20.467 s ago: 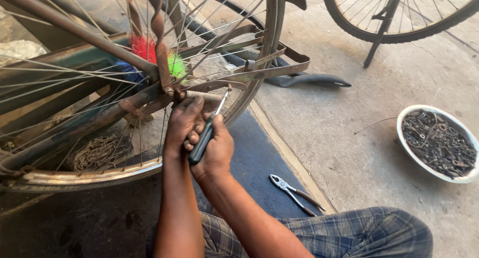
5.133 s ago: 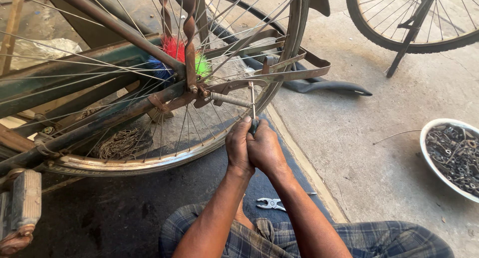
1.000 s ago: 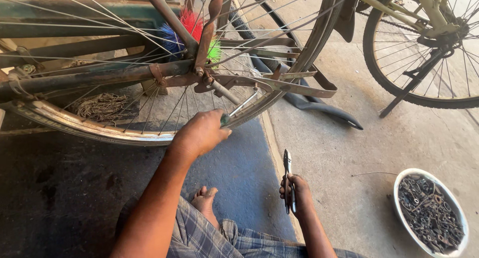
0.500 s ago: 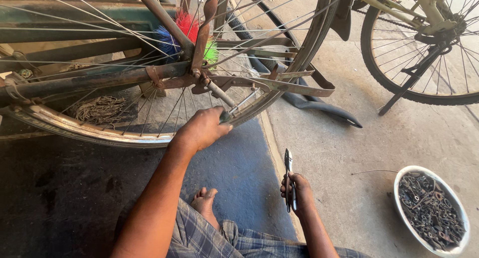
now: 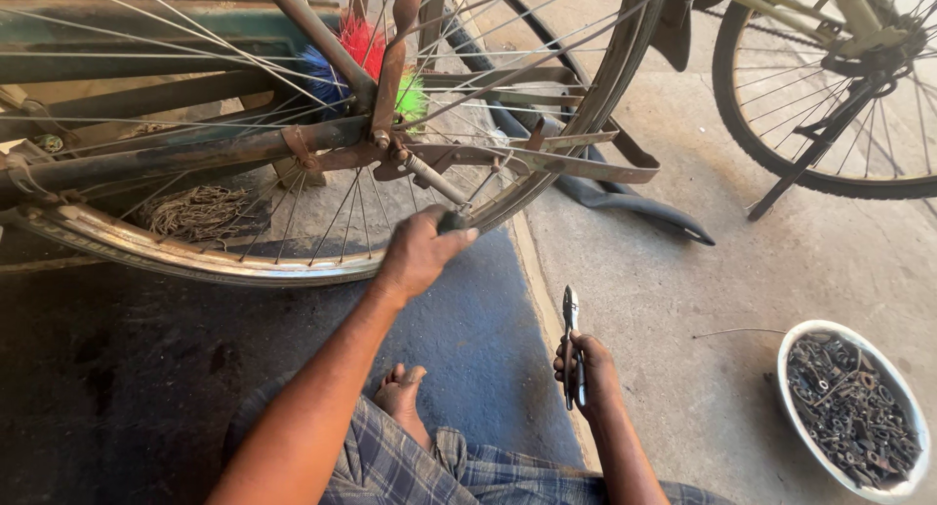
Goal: The person sits on the ground beside a bicycle and works on the rear wheel and brake assembly, using a screwdriver to turn a fitting at the wheel hub while handling small hardware from a bowl on the ground, occasionally using pliers and picking parts from the ground.
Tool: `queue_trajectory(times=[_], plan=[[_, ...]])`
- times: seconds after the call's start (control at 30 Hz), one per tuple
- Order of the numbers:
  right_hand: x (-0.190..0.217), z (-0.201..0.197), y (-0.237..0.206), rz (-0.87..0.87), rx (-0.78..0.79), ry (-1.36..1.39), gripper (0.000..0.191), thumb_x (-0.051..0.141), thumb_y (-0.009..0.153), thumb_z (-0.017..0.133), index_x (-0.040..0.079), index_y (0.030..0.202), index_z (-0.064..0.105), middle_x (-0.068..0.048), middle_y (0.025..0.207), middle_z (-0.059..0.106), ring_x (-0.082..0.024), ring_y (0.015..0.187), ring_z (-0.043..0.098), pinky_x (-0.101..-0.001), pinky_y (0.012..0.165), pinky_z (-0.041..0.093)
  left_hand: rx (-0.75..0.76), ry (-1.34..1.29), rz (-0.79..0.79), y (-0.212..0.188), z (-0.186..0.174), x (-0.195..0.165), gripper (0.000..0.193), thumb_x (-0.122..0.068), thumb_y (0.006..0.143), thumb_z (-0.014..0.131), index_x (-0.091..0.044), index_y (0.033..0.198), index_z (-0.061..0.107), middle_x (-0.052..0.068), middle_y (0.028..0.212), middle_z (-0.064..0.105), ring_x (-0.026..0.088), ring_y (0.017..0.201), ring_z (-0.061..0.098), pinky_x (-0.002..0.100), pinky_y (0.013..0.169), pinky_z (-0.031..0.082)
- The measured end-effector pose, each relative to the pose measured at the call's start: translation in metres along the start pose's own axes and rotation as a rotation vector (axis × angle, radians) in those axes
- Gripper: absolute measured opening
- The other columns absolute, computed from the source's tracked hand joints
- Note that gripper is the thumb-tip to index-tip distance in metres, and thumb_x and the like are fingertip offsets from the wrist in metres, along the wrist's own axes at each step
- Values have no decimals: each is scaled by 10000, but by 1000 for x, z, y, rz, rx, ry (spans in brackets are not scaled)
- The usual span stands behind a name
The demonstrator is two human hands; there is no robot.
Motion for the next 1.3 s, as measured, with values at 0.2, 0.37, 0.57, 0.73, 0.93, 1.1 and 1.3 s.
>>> queue_trajectory(times=[0.2,0.37,0.57,0.73,0.93,1.1,1.3], plan=[[-5,-6,6,-6,-6,51,251,258,983,530,13,961,578,-106,726,615,-196,588,626,-343,524,520,-14,-601,-191,-15,56,6,291,-341,907,715,-171,788,511,-71,613,475,46,447,439,251,368,395],[-9,-21,10,-7,12,118,277,286,977,537,20,942,603,-97,734,637,-189,578,632,-338,511,524,-134,-818,-111,-7,95,-14,364,-350,983,686,-114,792,484,-48,574,448,52,430,442,232,370,364],[-11,-30,21,4,-33,152,290,297,977,530,19,954,608,-99,731,639,-192,591,637,-348,535,524,-215,-828,-124,-5,101,-22,314,-322,994,667,-114,838,490,-55,567,446,38,436,440,225,380,366],[-12,-17,19,37,107,324,338,337,964,547,11,1017,620,-110,814,659,-188,647,633,-336,569,529,-245,-797,-160,-7,104,-17,275,-296,992,667,-113,853,514,-55,573,459,32,435,440,223,379,366],[69,29,-48,-402,240,-251,566,135,849,683,64,1382,507,-99,1035,654,-179,868,635,-346,724,563,-412,-533,-36,-4,104,-10,261,-251,949,728,-105,847,538,-39,657,530,87,573,516,285,523,462],[205,83,-132,-1510,202,-1519,654,148,707,744,60,1333,577,-104,1036,668,-285,887,653,-409,750,551,-469,-593,-142,0,114,-9,207,-211,879,732,-81,844,575,-25,703,563,111,648,538,327,594,492],[237,153,-183,-2212,704,-1620,407,270,937,762,84,1275,633,-52,868,616,-172,682,602,-343,533,498,-468,-743,-210,-4,129,-14,253,-215,878,741,-79,855,529,-9,716,511,113,642,470,337,574,451]])
Point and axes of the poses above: each hand's wrist, its own y-axis towards the middle knuckle, its own z-axis out of the palm, x = y × z, the point moved 4 cm from there along y, towards the middle knuckle
